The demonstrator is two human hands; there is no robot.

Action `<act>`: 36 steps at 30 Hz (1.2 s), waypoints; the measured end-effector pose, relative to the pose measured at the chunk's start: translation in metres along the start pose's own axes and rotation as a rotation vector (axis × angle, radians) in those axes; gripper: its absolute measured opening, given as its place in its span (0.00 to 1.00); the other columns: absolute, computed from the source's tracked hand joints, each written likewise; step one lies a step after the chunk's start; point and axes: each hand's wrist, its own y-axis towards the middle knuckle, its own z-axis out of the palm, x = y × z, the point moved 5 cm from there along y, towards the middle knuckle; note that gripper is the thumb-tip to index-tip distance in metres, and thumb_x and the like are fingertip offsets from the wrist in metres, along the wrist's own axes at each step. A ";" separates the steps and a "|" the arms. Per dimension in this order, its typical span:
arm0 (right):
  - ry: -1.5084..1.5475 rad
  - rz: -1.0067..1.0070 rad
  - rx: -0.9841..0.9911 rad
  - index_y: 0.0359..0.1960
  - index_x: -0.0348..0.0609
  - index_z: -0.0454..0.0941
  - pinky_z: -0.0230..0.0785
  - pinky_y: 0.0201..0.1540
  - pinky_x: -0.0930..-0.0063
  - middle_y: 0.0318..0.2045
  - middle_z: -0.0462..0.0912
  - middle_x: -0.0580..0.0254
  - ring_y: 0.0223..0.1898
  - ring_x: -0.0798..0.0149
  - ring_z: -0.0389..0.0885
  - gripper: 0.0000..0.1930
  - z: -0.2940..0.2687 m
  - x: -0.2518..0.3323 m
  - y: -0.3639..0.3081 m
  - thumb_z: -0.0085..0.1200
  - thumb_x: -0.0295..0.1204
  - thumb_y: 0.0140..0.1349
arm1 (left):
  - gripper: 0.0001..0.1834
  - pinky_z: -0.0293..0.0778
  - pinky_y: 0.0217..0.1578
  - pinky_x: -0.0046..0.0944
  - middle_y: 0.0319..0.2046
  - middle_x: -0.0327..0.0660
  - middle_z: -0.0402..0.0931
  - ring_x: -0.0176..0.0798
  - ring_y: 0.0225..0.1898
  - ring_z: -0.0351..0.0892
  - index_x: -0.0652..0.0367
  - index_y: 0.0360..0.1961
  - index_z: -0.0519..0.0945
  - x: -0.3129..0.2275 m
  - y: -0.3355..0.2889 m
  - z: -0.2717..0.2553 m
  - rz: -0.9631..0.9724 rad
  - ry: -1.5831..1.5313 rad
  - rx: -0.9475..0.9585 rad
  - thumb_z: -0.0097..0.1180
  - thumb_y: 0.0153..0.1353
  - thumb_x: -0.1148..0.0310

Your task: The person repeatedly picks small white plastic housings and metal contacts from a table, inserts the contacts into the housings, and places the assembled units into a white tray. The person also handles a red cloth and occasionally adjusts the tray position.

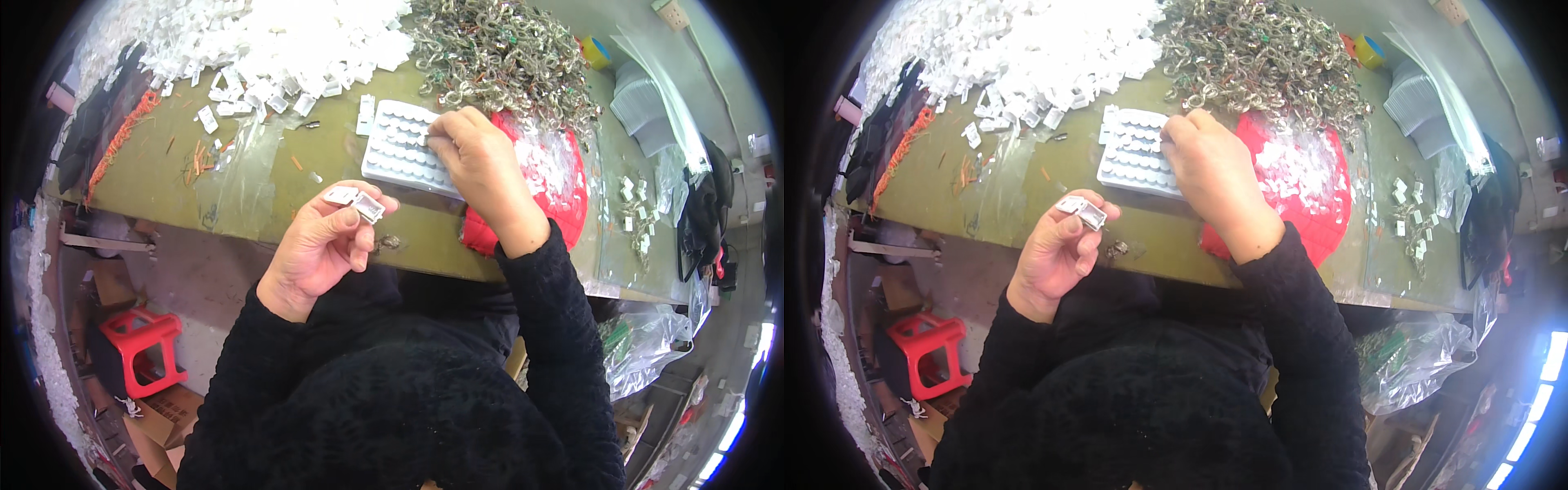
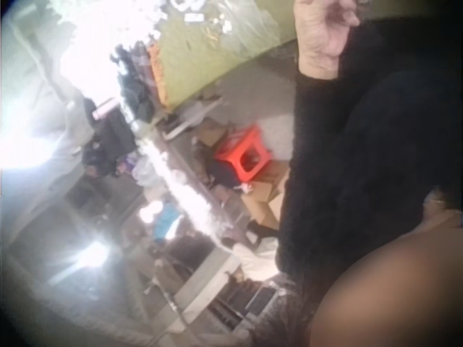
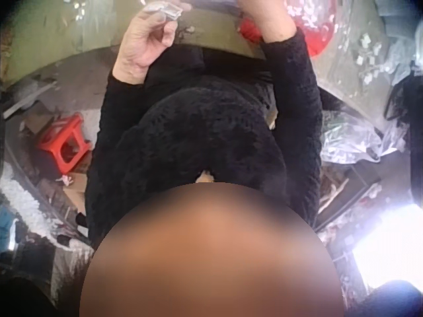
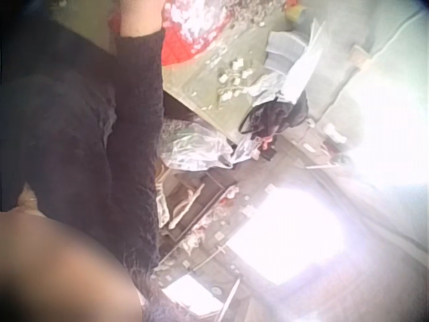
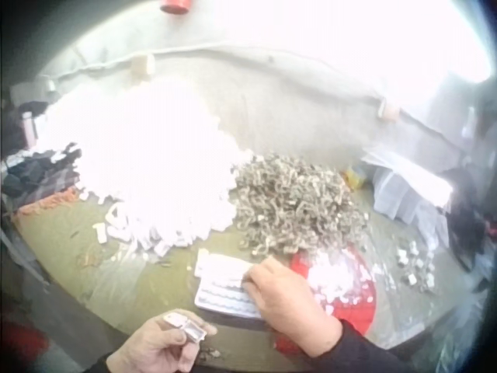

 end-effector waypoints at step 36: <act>0.225 -0.383 0.045 0.39 0.40 0.81 0.73 0.29 0.69 0.30 0.79 0.58 0.29 0.58 0.80 0.13 -0.002 0.059 -0.018 0.66 0.18 0.51 | 0.22 0.78 0.18 0.34 0.34 0.44 0.80 0.34 0.23 0.79 0.67 0.51 0.74 0.009 0.017 0.000 0.020 -0.004 -0.032 0.64 0.63 0.63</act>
